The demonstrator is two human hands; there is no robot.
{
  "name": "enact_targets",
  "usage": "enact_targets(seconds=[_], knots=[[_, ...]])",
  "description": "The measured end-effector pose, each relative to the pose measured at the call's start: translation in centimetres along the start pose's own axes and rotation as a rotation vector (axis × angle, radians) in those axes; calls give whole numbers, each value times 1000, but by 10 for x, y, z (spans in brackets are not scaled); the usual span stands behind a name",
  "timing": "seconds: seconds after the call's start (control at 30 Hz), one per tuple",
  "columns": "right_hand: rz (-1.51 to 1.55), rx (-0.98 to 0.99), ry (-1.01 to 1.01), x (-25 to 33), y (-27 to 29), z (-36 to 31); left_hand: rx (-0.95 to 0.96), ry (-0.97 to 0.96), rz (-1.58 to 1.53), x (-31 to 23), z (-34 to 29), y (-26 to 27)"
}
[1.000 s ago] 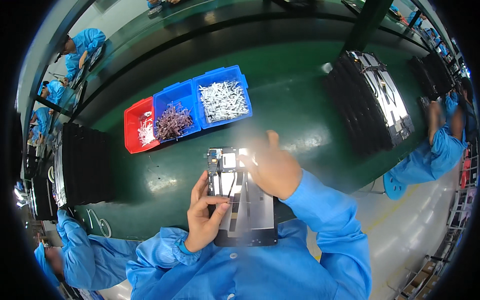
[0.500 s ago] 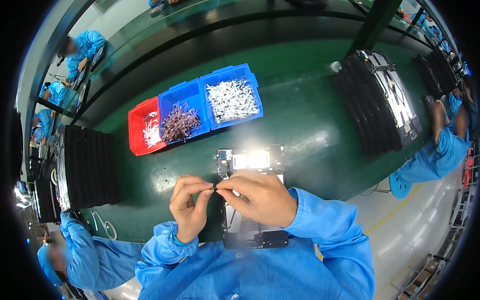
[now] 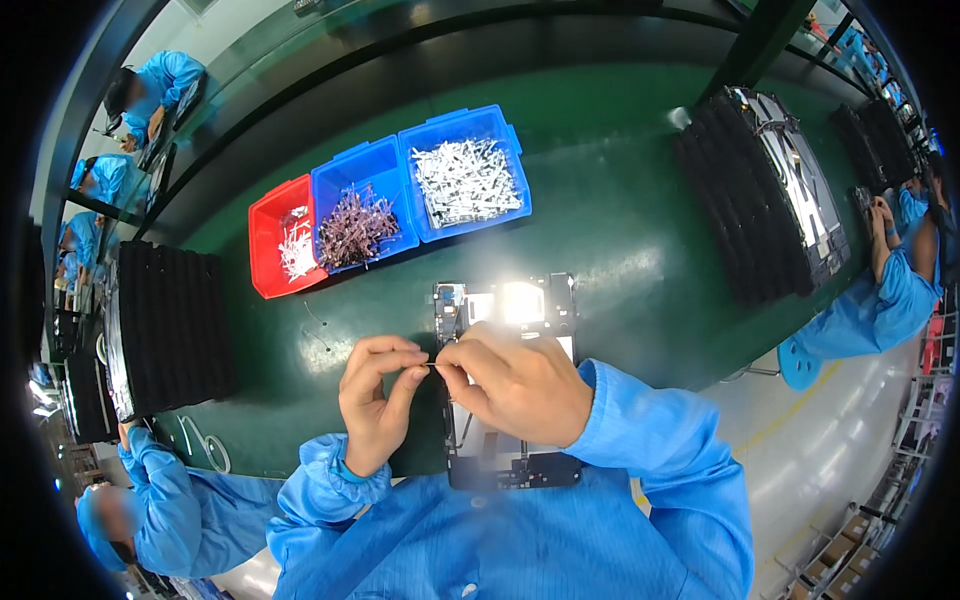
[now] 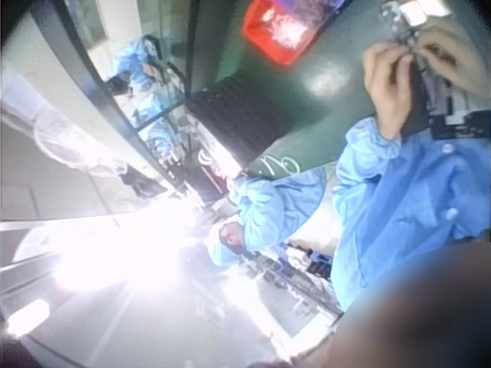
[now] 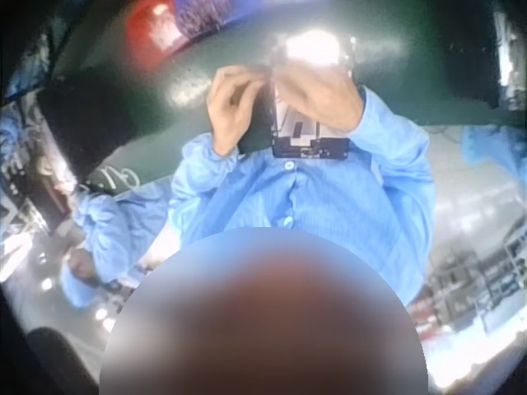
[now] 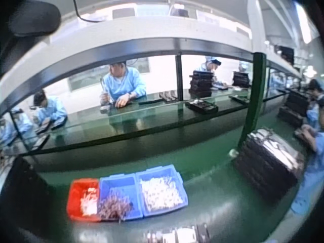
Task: Assemble internal electronic components and wires into a tablet or mobile device chassis on a production line.
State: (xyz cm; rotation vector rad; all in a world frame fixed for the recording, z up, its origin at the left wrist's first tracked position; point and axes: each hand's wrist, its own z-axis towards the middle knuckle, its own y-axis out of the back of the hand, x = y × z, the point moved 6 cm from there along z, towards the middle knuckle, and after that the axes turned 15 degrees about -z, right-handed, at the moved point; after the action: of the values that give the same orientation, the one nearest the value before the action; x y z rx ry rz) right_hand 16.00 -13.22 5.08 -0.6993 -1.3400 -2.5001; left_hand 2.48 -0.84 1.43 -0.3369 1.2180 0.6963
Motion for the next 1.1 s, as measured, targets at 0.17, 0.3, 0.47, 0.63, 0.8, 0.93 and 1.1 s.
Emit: enact_targets(seconds=[0.17,0.3,0.47,0.63,0.8,0.93,1.1], knots=[[-26,54,-88,-19,-13,-8,61,403,-196,25,0,8],[-65,132,-94,-24,-33,-9,104,836,-412,57,-9,5],[-103,133,-56,-25,-35,-9,98,852,-416,65,1,2],[-121,137,-7,-25,-37,-7,104,880,-369,64,7,1],[-177,119,-6,-22,-37,-8,113,891,-356,66,7,1],[-209,107,17,-22,-39,-10,109,886,-339,63,9,0],[-215,100,39,-23,-40,-11,107,892,-318,64,9,-1]])
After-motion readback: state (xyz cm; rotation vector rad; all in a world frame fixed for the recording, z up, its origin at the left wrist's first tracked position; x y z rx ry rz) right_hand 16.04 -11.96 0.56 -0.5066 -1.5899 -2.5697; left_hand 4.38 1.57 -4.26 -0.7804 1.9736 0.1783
